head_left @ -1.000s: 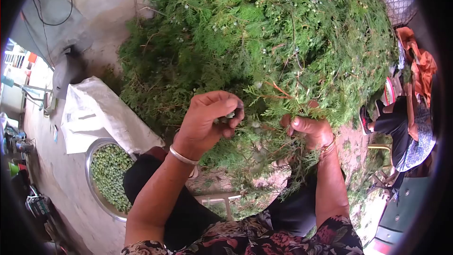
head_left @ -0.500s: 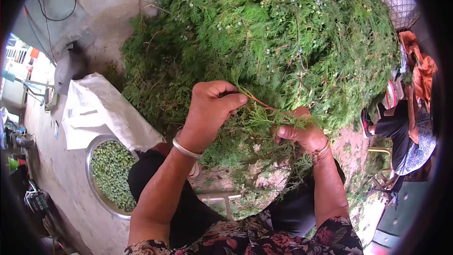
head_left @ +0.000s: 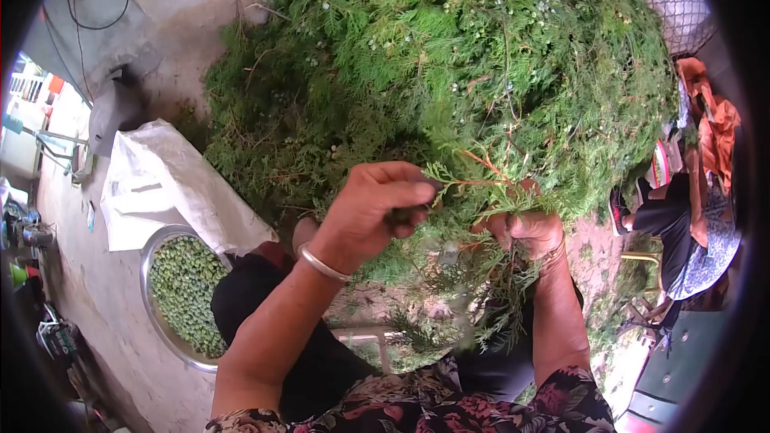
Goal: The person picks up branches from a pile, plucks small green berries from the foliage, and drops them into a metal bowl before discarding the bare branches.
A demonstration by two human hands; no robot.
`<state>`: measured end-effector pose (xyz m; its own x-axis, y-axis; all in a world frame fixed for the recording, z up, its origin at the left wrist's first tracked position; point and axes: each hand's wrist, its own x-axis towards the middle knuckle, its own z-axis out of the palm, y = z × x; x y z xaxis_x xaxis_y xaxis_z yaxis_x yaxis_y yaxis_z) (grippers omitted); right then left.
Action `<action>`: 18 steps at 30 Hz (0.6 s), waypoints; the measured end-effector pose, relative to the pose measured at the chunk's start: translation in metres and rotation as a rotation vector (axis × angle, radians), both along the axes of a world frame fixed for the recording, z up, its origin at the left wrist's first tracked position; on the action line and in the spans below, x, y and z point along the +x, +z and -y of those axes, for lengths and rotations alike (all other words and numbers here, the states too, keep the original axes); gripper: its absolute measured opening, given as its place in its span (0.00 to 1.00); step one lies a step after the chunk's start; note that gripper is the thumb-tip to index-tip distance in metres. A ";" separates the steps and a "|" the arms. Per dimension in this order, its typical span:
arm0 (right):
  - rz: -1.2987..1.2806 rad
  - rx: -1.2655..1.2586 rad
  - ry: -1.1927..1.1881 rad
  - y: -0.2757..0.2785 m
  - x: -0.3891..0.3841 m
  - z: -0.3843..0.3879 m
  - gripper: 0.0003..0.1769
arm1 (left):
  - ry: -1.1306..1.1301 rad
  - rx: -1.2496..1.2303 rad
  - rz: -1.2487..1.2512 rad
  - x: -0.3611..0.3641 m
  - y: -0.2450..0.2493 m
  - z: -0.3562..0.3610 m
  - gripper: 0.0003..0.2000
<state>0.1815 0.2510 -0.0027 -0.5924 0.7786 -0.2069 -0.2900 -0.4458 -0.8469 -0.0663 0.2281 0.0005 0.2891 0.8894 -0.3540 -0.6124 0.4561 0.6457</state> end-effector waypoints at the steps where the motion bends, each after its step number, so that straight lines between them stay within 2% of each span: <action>1: 0.002 0.014 0.019 0.000 -0.001 -0.001 0.27 | -0.077 0.064 -0.029 0.004 0.001 0.000 0.07; 2: 0.019 0.002 0.051 -0.002 -0.002 -0.002 0.26 | -0.075 0.064 -0.029 0.009 -0.001 0.001 0.07; 4: 0.036 -0.009 0.085 -0.003 -0.005 -0.003 0.25 | 0.002 0.219 0.032 0.019 -0.002 0.002 0.07; 8: 0.077 -0.021 0.067 0.002 -0.017 0.000 0.24 | -0.019 0.195 0.021 0.017 0.006 0.004 0.10; 12: 0.088 0.016 0.105 0.004 -0.022 -0.003 0.20 | 0.003 0.138 0.015 0.007 0.011 0.001 0.08; 15: 0.260 0.019 0.036 0.011 -0.032 0.002 0.15 | 0.071 0.025 -0.109 0.002 0.005 -0.002 0.04; 16: 0.260 0.016 0.036 0.011 -0.035 0.002 0.15 | 0.070 0.022 -0.109 0.001 0.004 -0.002 0.04; 18: 0.385 0.054 0.080 0.012 -0.037 0.000 0.22 | 0.182 0.022 -0.200 0.001 0.003 -0.003 0.04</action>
<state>0.1446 0.2514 0.0089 -0.5384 0.7489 -0.3863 0.0875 -0.4063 -0.9095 -0.0652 0.2316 0.0036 0.0502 0.9284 -0.3682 -0.5421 0.3350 0.7706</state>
